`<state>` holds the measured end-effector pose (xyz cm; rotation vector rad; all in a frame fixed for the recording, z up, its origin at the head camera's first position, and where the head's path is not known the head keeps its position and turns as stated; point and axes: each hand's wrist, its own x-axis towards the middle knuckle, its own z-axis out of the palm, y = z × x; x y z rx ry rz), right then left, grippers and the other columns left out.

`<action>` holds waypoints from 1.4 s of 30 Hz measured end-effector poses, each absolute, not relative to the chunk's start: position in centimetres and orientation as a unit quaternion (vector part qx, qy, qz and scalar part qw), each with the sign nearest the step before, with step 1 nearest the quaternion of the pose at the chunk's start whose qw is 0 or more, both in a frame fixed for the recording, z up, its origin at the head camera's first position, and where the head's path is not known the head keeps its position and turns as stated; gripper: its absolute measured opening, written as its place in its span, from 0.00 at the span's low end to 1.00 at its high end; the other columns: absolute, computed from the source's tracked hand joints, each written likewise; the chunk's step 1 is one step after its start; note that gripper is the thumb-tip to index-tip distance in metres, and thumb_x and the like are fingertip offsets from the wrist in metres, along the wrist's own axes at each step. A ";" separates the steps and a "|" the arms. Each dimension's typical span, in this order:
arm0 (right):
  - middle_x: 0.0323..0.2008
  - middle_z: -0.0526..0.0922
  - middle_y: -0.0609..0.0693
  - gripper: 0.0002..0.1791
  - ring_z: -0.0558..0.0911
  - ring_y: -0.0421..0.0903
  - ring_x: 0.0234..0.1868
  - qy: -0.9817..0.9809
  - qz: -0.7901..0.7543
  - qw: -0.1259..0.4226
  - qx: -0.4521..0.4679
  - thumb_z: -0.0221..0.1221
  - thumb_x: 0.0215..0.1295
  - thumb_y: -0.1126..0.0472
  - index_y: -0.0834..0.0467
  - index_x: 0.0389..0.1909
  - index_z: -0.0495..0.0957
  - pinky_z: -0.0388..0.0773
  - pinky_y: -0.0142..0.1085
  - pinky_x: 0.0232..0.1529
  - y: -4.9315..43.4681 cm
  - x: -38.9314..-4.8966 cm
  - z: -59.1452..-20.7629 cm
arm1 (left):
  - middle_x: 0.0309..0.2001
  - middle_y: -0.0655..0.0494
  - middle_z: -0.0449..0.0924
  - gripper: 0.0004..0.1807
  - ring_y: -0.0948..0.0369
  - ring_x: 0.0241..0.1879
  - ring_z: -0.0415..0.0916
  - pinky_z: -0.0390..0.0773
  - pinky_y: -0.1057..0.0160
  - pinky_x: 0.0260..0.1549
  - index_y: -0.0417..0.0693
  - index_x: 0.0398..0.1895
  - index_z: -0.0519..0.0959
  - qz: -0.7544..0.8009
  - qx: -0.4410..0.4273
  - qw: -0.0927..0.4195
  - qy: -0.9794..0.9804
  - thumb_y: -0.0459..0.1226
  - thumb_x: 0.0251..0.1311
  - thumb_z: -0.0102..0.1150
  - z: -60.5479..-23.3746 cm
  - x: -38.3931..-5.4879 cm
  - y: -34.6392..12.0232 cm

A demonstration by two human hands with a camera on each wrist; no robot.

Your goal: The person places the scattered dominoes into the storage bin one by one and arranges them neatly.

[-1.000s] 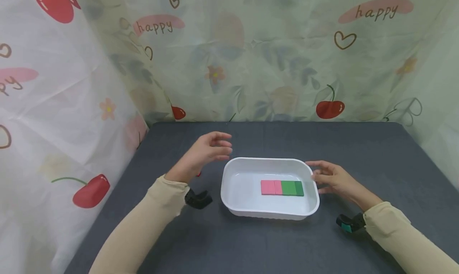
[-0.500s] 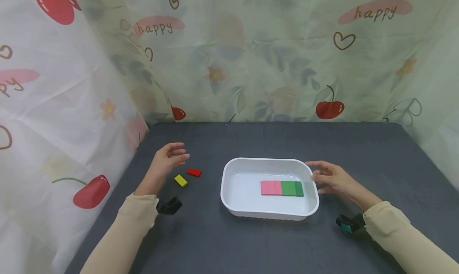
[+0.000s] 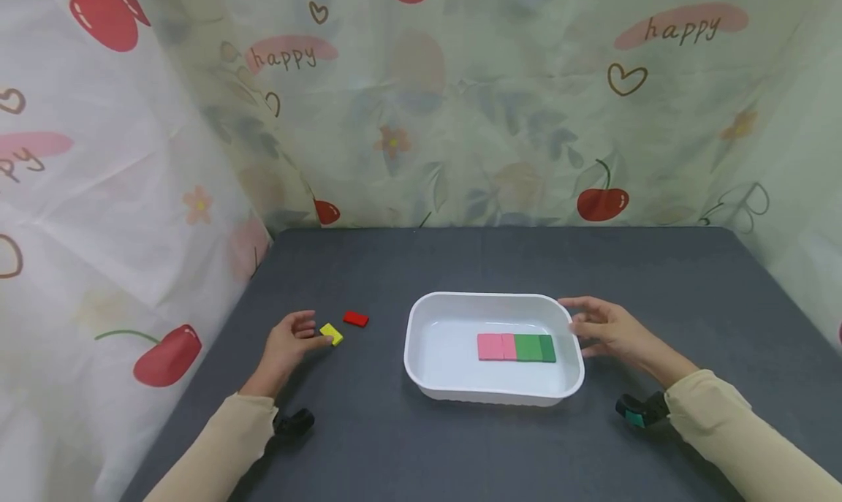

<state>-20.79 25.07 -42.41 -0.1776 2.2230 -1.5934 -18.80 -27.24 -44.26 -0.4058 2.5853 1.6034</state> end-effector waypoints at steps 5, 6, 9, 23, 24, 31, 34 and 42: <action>0.41 0.79 0.54 0.36 0.80 0.43 0.41 0.796 -0.569 0.197 -0.064 0.61 0.66 0.57 0.63 0.70 0.58 0.83 0.42 0.39 25.1 -20.8 -42.5 | 0.61 0.39 0.68 0.38 0.47 0.58 0.68 0.71 0.49 0.55 0.39 0.66 0.65 0.464 -0.128 0.038 0.876 0.35 0.52 0.71 -45.2 -18.8 -27.1; 0.42 0.79 0.54 0.36 0.80 0.43 0.41 0.795 -0.570 0.197 -0.064 0.61 0.66 0.57 0.64 0.70 0.59 0.83 0.42 0.39 25.1 -20.8 -42.4 | 0.60 0.39 0.68 0.38 0.47 0.57 0.68 0.71 0.49 0.54 0.38 0.66 0.66 0.453 -0.126 0.037 0.882 0.35 0.52 0.71 -45.3 -18.8 -27.0; 0.42 0.79 0.55 0.36 0.80 0.43 0.42 0.794 -0.572 0.198 -0.065 0.60 0.66 0.57 0.64 0.70 0.58 0.83 0.43 0.39 25.0 -20.8 -42.4 | 0.58 0.38 0.70 0.36 0.48 0.54 0.68 0.70 0.49 0.52 0.36 0.63 0.68 0.425 -0.116 0.028 0.897 0.33 0.50 0.72 -45.6 -18.9 -26.7; 0.43 0.79 0.56 0.36 0.80 0.44 0.41 0.791 -0.573 0.202 -0.067 0.61 0.66 0.56 0.63 0.70 0.58 0.83 0.43 0.39 24.8 -20.8 -42.4 | 0.50 0.39 0.72 0.28 0.49 0.48 0.70 0.72 0.51 0.48 0.34 0.57 0.73 0.390 -0.124 0.005 0.913 0.35 0.52 0.70 -45.7 -19.2 -26.0; 0.43 0.79 0.55 0.36 0.80 0.44 0.41 0.791 -0.573 0.203 -0.067 0.61 0.66 0.56 0.63 0.70 0.58 0.83 0.43 0.39 24.8 -20.8 -42.4 | 0.51 0.39 0.72 0.28 0.49 0.48 0.71 0.72 0.52 0.48 0.34 0.57 0.73 0.401 -0.128 0.009 0.907 0.34 0.53 0.70 -45.5 -19.2 -25.9; 0.42 0.78 0.55 0.36 0.79 0.44 0.41 0.795 -0.569 0.201 -0.063 0.61 0.66 0.56 0.63 0.70 0.58 0.83 0.42 0.39 24.9 -20.8 -42.4 | 0.52 0.40 0.76 0.29 0.53 0.47 0.75 0.76 0.59 0.44 0.36 0.60 0.71 0.493 -0.131 0.022 0.860 0.35 0.56 0.67 -42.9 -19.6 -25.0; 0.43 0.78 0.56 0.36 0.79 0.44 0.41 0.795 -0.569 0.200 -0.064 0.61 0.66 0.56 0.63 0.70 0.58 0.83 0.42 0.39 24.9 -20.8 -42.3 | 0.51 0.41 0.76 0.29 0.55 0.47 0.76 0.78 0.62 0.44 0.38 0.61 0.71 0.518 -0.107 0.022 0.849 0.35 0.55 0.68 -41.1 -19.7 -24.0; 0.42 0.79 0.53 0.36 0.80 0.42 0.41 0.791 -0.574 0.200 -0.064 0.60 0.66 0.57 0.63 0.70 0.58 0.83 0.42 0.39 25.1 -20.7 -42.3 | 0.49 0.45 0.79 0.29 0.56 0.44 0.77 0.78 0.68 0.39 0.44 0.61 0.72 0.538 -0.035 0.010 0.842 0.33 0.54 0.69 -36.5 -19.2 -19.1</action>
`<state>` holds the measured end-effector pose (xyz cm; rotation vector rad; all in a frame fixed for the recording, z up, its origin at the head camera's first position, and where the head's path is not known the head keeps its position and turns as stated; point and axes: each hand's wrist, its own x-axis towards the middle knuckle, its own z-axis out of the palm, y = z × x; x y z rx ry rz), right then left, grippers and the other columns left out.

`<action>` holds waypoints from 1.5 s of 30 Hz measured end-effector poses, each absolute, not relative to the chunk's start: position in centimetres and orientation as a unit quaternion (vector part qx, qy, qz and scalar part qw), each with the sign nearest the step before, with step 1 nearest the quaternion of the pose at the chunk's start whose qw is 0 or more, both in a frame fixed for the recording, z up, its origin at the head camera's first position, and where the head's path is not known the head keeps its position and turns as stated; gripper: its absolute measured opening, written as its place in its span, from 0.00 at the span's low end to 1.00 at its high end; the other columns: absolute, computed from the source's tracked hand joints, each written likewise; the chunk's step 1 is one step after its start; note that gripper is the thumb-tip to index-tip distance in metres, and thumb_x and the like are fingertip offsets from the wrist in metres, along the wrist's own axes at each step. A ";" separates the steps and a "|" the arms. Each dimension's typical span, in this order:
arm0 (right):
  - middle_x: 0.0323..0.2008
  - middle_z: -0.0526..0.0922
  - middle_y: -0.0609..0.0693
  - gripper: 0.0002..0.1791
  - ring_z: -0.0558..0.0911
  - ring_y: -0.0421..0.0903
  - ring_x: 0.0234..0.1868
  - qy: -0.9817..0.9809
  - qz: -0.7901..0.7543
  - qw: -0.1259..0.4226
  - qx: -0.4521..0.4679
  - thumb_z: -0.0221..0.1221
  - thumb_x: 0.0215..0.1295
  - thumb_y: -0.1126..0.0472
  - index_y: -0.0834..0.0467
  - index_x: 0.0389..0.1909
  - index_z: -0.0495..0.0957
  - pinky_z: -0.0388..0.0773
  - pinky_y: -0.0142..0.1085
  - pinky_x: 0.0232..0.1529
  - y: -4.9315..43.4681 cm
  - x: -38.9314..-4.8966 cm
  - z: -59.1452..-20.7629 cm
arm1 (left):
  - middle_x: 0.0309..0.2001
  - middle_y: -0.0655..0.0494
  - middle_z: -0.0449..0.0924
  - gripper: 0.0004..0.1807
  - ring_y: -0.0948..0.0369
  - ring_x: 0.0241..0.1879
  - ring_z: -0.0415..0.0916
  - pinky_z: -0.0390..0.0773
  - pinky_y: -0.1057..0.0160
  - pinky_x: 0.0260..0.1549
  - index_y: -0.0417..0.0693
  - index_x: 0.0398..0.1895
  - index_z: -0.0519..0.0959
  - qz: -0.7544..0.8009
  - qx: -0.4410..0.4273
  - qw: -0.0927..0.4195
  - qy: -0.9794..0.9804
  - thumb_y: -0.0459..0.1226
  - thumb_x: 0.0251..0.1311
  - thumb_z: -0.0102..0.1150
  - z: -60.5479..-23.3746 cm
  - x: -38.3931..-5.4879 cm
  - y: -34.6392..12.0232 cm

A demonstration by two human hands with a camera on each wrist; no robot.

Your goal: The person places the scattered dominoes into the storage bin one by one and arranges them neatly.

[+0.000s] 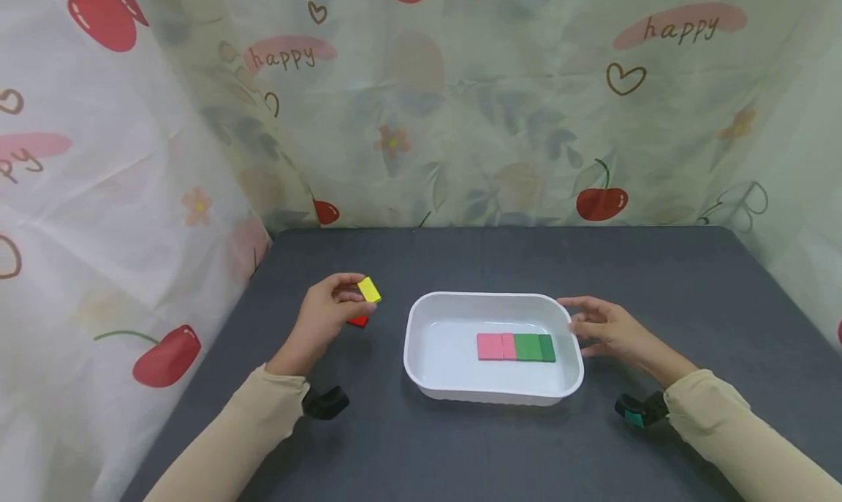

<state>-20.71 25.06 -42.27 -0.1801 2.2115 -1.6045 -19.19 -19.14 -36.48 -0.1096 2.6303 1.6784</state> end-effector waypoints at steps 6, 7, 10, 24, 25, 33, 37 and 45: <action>0.40 0.79 0.51 0.36 0.80 0.41 0.41 0.788 -0.579 0.200 -0.064 0.61 0.66 0.57 0.63 0.70 0.58 0.83 0.42 0.39 25.1 -20.7 -42.4 | 0.41 0.48 0.81 0.27 0.58 0.37 0.79 0.80 0.64 0.40 0.47 0.57 0.75 0.553 0.019 0.028 0.832 0.30 0.51 0.70 -35.4 -18.2 -14.9; 0.40 0.79 0.51 0.36 0.80 0.41 0.41 0.788 -0.579 0.200 -0.064 0.61 0.66 0.57 0.63 0.70 0.58 0.83 0.42 0.39 25.1 -20.7 -42.4 | 0.41 0.49 0.80 0.27 0.58 0.37 0.79 0.80 0.64 0.40 0.46 0.56 0.75 0.557 0.027 0.035 0.829 0.30 0.51 0.70 -35.5 -18.1 -14.3; 0.41 0.79 0.51 0.36 0.80 0.42 0.41 0.789 -0.577 0.199 -0.065 0.60 0.66 0.57 0.63 0.70 0.58 0.83 0.42 0.39 25.1 -20.7 -42.4 | 0.41 0.50 0.79 0.27 0.59 0.37 0.79 0.82 0.63 0.39 0.46 0.55 0.77 0.561 0.045 0.062 0.824 0.29 0.49 0.71 -36.2 -17.9 -12.4; 0.40 0.79 0.52 0.35 0.80 0.42 0.41 0.791 -0.574 0.199 -0.065 0.60 0.66 0.58 0.64 0.70 0.58 0.83 0.43 0.39 24.9 -20.8 -42.5 | 0.44 0.54 0.78 0.24 0.61 0.38 0.78 0.80 0.64 0.37 0.44 0.51 0.79 0.507 0.110 0.143 0.843 0.32 0.48 0.73 -41.4 -19.8 -8.0; 0.40 0.79 0.52 0.35 0.80 0.42 0.41 0.791 -0.575 0.198 -0.065 0.60 0.66 0.58 0.64 0.70 0.58 0.83 0.43 0.39 24.9 -20.8 -42.5 | 0.44 0.54 0.78 0.24 0.61 0.37 0.78 0.80 0.64 0.37 0.44 0.51 0.79 0.505 0.113 0.145 0.843 0.31 0.48 0.73 -41.7 -19.9 -7.9; 0.40 0.79 0.52 0.35 0.80 0.42 0.41 0.793 -0.573 0.200 -0.061 0.60 0.66 0.58 0.64 0.70 0.58 0.83 0.42 0.39 24.9 -20.8 -42.4 | 0.41 0.55 0.79 0.23 0.61 0.35 0.77 0.78 0.65 0.35 0.44 0.49 0.80 0.447 0.110 0.162 0.873 0.30 0.46 0.74 -42.6 -20.7 -6.8; 0.41 0.79 0.52 0.35 0.80 0.43 0.41 0.793 -0.572 0.200 -0.058 0.60 0.66 0.58 0.63 0.70 0.58 0.83 0.43 0.39 24.9 -20.7 -42.4 | 0.39 0.54 0.79 0.23 0.60 0.33 0.75 0.77 0.65 0.35 0.42 0.47 0.80 0.418 0.108 0.171 0.886 0.28 0.44 0.74 -42.9 -21.0 -6.4; 0.41 0.79 0.52 0.36 0.80 0.42 0.41 0.796 -0.570 0.195 -0.059 0.61 0.66 0.57 0.63 0.70 0.58 0.83 0.41 0.38 24.9 -20.6 -42.3 | 0.38 0.53 0.78 0.22 0.60 0.34 0.72 0.77 0.65 0.37 0.40 0.46 0.81 0.363 0.097 0.172 0.911 0.26 0.44 0.73 -43.1 -21.0 -5.8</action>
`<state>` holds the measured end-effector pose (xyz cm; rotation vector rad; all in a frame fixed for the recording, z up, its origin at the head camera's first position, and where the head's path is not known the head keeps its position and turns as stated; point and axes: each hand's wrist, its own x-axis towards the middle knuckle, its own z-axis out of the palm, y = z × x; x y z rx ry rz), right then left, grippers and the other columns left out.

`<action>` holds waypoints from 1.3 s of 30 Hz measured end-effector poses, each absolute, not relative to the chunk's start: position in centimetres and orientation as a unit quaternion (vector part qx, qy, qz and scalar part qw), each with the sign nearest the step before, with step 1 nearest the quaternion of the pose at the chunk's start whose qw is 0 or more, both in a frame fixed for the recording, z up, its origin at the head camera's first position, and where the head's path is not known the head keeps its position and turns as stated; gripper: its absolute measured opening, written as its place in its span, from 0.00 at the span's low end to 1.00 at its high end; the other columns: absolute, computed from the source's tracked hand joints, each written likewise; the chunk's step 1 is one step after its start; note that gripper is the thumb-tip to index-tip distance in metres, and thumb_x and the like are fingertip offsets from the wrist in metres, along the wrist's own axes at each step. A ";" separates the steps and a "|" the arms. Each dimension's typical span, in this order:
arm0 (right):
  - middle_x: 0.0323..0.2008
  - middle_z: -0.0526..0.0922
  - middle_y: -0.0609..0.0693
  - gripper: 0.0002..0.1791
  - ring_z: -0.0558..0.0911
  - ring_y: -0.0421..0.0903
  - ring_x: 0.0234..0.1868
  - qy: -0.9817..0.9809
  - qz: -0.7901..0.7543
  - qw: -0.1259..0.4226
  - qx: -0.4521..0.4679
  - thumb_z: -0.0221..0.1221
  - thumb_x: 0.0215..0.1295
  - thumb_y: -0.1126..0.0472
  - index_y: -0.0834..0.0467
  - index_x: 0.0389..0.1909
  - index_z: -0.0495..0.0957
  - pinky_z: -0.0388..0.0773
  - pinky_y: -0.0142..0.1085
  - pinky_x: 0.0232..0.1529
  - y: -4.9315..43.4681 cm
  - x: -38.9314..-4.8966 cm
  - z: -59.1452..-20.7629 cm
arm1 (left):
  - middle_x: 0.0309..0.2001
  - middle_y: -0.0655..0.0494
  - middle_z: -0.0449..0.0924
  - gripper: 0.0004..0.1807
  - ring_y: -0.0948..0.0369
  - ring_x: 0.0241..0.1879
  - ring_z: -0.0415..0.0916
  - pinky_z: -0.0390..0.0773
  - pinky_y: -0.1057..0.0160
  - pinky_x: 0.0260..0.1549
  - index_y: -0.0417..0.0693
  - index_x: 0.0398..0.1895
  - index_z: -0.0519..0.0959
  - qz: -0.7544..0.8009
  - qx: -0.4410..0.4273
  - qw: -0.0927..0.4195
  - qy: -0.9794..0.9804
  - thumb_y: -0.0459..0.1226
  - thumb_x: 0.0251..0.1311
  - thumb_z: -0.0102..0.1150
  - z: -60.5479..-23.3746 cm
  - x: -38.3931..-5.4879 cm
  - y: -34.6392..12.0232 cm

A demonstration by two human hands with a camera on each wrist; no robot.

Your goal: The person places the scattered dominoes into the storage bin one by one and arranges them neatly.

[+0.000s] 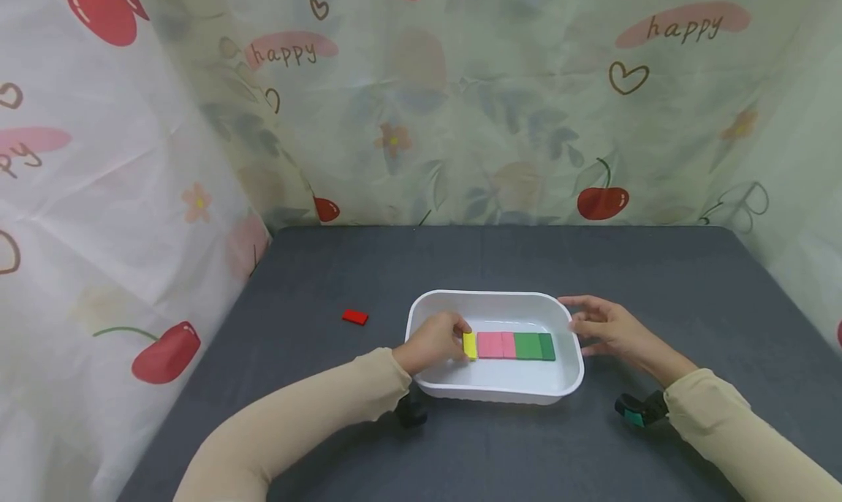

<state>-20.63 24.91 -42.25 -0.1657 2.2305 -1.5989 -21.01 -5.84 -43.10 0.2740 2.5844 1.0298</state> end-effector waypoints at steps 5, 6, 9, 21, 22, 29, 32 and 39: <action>0.41 0.79 0.52 0.36 0.79 0.42 0.41 0.794 -0.572 0.197 -0.058 0.61 0.65 0.56 0.63 0.70 0.59 0.83 0.42 0.38 24.9 -20.6 -42.2 | 0.39 0.52 0.79 0.22 0.60 0.36 0.72 0.78 0.65 0.38 0.39 0.47 0.81 0.345 0.103 0.163 0.919 0.25 0.44 0.72 -42.8 -20.7 -5.7; 0.41 0.79 0.52 0.36 0.79 0.42 0.41 0.793 -0.573 0.197 -0.058 0.61 0.66 0.57 0.63 0.70 0.59 0.83 0.42 0.38 24.9 -20.6 -42.2 | 0.40 0.52 0.79 0.22 0.59 0.37 0.72 0.78 0.64 0.39 0.38 0.47 0.81 0.342 0.105 0.160 0.920 0.25 0.44 0.72 -42.8 -20.7 -5.7; 0.41 0.79 0.52 0.36 0.79 0.43 0.41 0.793 -0.573 0.198 -0.058 0.61 0.66 0.56 0.63 0.70 0.59 0.83 0.42 0.38 25.0 -20.6 -42.3 | 0.42 0.50 0.80 0.23 0.59 0.38 0.72 0.78 0.63 0.43 0.37 0.47 0.81 0.336 0.108 0.156 0.923 0.24 0.44 0.71 -42.8 -20.7 -5.7; 0.41 0.79 0.52 0.36 0.80 0.42 0.41 0.792 -0.574 0.199 -0.058 0.61 0.66 0.56 0.63 0.70 0.58 0.83 0.42 0.39 25.0 -20.7 -42.5 | 0.33 0.48 0.77 0.26 0.58 0.29 0.74 0.75 0.63 0.34 0.33 0.51 0.73 0.359 0.012 0.207 0.910 0.31 0.48 0.71 -41.9 -20.4 -5.7; 0.41 0.79 0.51 0.36 0.80 0.42 0.41 0.792 -0.574 0.199 -0.058 0.61 0.65 0.56 0.63 0.70 0.58 0.83 0.42 0.38 25.0 -20.7 -42.4 | 0.32 0.48 0.76 0.25 0.58 0.28 0.74 0.74 0.63 0.33 0.33 0.51 0.73 0.364 0.001 0.216 0.906 0.32 0.50 0.70 -41.8 -20.4 -5.7; 0.41 0.79 0.52 0.36 0.80 0.43 0.41 0.794 -0.571 0.201 -0.057 0.61 0.66 0.56 0.63 0.70 0.58 0.83 0.42 0.39 24.9 -20.7 -42.3 | 0.39 0.46 0.78 0.22 0.59 0.29 0.76 0.74 0.64 0.35 0.31 0.53 0.74 0.406 -0.044 0.242 0.880 0.31 0.55 0.63 -41.5 -20.0 -5.6; 0.42 0.79 0.54 0.36 0.80 0.44 0.41 0.796 -0.569 0.199 -0.057 0.61 0.66 0.56 0.63 0.70 0.58 0.83 0.42 0.39 24.9 -20.7 -42.3 | 0.42 0.44 0.78 0.22 0.59 0.29 0.76 0.74 0.66 0.33 0.31 0.54 0.75 0.412 -0.040 0.242 0.878 0.29 0.54 0.61 -41.6 -20.1 -5.6; 0.42 0.79 0.54 0.36 0.80 0.45 0.42 0.802 -0.562 0.194 -0.055 0.61 0.66 0.56 0.63 0.70 0.58 0.83 0.42 0.39 24.8 -20.6 -42.2 | 0.39 0.46 0.79 0.23 0.60 0.27 0.75 0.73 0.65 0.34 0.32 0.56 0.75 0.417 -0.036 0.239 0.876 0.28 0.53 0.59 -41.7 -20.2 -5.4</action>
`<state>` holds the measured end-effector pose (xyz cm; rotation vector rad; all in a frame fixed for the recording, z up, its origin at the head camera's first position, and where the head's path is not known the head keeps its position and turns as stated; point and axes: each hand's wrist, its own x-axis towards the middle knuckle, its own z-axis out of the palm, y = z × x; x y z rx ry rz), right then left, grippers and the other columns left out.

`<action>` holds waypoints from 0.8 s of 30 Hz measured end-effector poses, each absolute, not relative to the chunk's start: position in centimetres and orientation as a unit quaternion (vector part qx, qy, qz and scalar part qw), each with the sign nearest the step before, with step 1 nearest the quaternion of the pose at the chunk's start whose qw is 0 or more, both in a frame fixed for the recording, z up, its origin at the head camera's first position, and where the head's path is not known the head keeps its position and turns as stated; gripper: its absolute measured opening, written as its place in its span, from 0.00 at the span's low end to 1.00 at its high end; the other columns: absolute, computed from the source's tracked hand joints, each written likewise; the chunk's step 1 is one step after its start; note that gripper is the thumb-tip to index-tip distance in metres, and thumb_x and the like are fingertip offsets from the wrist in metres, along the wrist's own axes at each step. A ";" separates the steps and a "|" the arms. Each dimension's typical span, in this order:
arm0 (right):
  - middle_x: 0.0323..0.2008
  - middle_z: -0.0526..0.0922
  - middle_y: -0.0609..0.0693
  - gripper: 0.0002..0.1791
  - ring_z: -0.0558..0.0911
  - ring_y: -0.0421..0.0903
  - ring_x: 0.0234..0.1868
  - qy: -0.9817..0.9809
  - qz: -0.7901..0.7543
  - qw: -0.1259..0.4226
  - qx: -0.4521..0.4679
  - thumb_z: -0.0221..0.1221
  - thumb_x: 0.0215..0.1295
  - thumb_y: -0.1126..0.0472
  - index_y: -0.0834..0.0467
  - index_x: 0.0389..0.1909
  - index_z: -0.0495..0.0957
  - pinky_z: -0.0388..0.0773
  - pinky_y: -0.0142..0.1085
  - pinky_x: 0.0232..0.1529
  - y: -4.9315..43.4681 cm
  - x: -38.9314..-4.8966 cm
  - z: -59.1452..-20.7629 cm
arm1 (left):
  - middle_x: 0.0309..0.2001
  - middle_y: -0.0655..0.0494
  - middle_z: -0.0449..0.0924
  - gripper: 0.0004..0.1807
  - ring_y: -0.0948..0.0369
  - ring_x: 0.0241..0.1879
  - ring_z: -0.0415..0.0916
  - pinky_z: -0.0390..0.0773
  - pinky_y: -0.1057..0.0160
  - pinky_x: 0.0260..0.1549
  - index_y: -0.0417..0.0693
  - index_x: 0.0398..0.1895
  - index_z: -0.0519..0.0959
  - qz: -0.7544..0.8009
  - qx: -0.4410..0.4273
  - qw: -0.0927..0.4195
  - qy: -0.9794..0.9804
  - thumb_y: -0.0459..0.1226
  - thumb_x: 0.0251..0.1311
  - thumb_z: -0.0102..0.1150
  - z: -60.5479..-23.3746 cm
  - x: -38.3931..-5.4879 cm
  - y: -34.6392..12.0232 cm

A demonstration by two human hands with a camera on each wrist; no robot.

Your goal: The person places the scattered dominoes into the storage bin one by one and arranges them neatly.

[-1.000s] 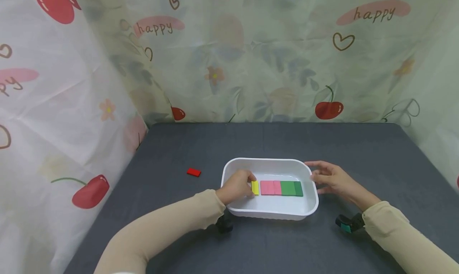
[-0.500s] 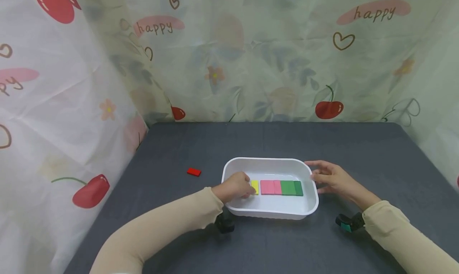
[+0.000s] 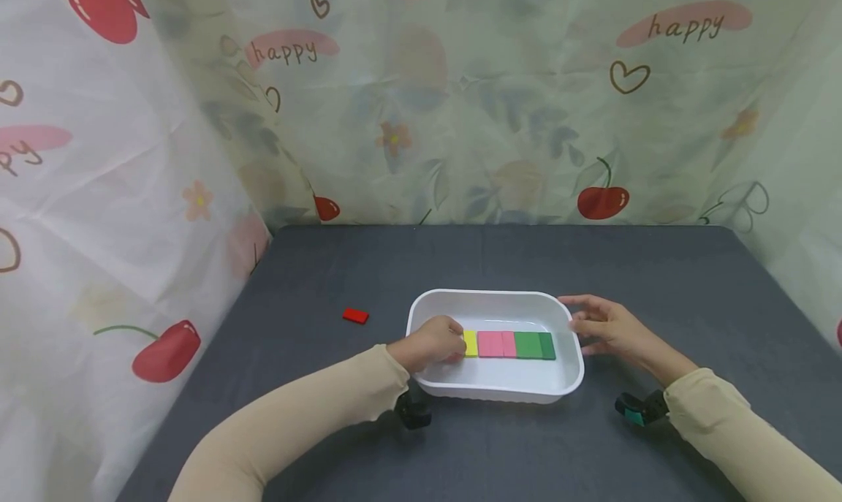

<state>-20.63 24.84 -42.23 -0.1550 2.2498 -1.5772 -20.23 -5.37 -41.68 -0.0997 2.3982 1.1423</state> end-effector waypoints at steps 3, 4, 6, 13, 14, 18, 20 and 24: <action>0.41 0.79 0.53 0.36 0.80 0.44 0.41 0.801 -0.564 0.193 -0.054 0.61 0.66 0.56 0.63 0.70 0.58 0.83 0.42 0.39 24.9 -20.6 -42.3 | 0.36 0.48 0.78 0.24 0.59 0.28 0.75 0.74 0.63 0.38 0.33 0.56 0.75 0.417 -0.038 0.240 0.876 0.28 0.53 0.59 -41.6 -20.2 -5.4; 0.41 0.79 0.53 0.36 0.80 0.44 0.41 0.801 -0.565 0.193 -0.054 0.61 0.66 0.56 0.63 0.70 0.58 0.83 0.42 0.39 24.9 -20.6 -42.3 | 0.36 0.48 0.78 0.24 0.58 0.28 0.75 0.74 0.62 0.38 0.33 0.56 0.75 0.419 -0.038 0.240 0.875 0.28 0.53 0.59 -41.6 -20.2 -5.4; 0.41 0.79 0.52 0.36 0.80 0.44 0.41 0.799 -0.566 0.193 -0.055 0.61 0.66 0.57 0.63 0.70 0.58 0.83 0.42 0.39 24.9 -20.6 -42.3 | 0.37 0.48 0.78 0.24 0.58 0.30 0.76 0.74 0.61 0.40 0.33 0.56 0.75 0.421 -0.036 0.242 0.874 0.29 0.54 0.59 -41.5 -20.2 -5.4; 0.40 0.79 0.52 0.36 0.80 0.43 0.41 0.799 -0.566 0.195 -0.054 0.61 0.66 0.56 0.63 0.70 0.58 0.83 0.42 0.39 24.9 -20.7 -42.3 | 0.44 0.45 0.79 0.23 0.58 0.31 0.76 0.75 0.63 0.38 0.31 0.57 0.74 0.441 -0.025 0.244 0.864 0.28 0.55 0.59 -41.5 -20.2 -5.6; 0.41 0.79 0.52 0.36 0.80 0.43 0.42 0.799 -0.566 0.195 -0.054 0.61 0.66 0.56 0.63 0.70 0.58 0.83 0.42 0.39 24.9 -20.7 -42.3 | 0.45 0.44 0.79 0.23 0.58 0.31 0.76 0.75 0.63 0.37 0.31 0.57 0.74 0.443 -0.023 0.244 0.862 0.28 0.55 0.58 -41.5 -20.3 -5.5; 0.41 0.79 0.52 0.36 0.80 0.42 0.41 0.799 -0.565 0.197 -0.057 0.61 0.66 0.57 0.63 0.70 0.58 0.83 0.42 0.39 24.9 -20.7 -42.3 | 0.45 0.45 0.79 0.23 0.59 0.31 0.76 0.75 0.65 0.35 0.31 0.57 0.75 0.441 -0.014 0.241 0.864 0.28 0.56 0.58 -41.6 -20.3 -5.6; 0.41 0.79 0.53 0.36 0.80 0.42 0.41 0.800 -0.564 0.198 -0.057 0.61 0.66 0.56 0.63 0.70 0.58 0.83 0.42 0.39 24.9 -20.7 -42.3 | 0.44 0.45 0.80 0.22 0.59 0.31 0.76 0.75 0.65 0.34 0.32 0.56 0.76 0.440 -0.012 0.241 0.865 0.28 0.56 0.58 -41.6 -20.4 -5.6; 0.42 0.79 0.53 0.36 0.80 0.42 0.41 0.801 -0.562 0.199 -0.059 0.61 0.66 0.56 0.63 0.70 0.58 0.83 0.41 0.39 24.8 -20.6 -42.2 | 0.43 0.46 0.80 0.21 0.58 0.31 0.75 0.74 0.65 0.33 0.33 0.56 0.77 0.440 -0.009 0.240 0.865 0.28 0.56 0.58 -41.8 -20.5 -5.7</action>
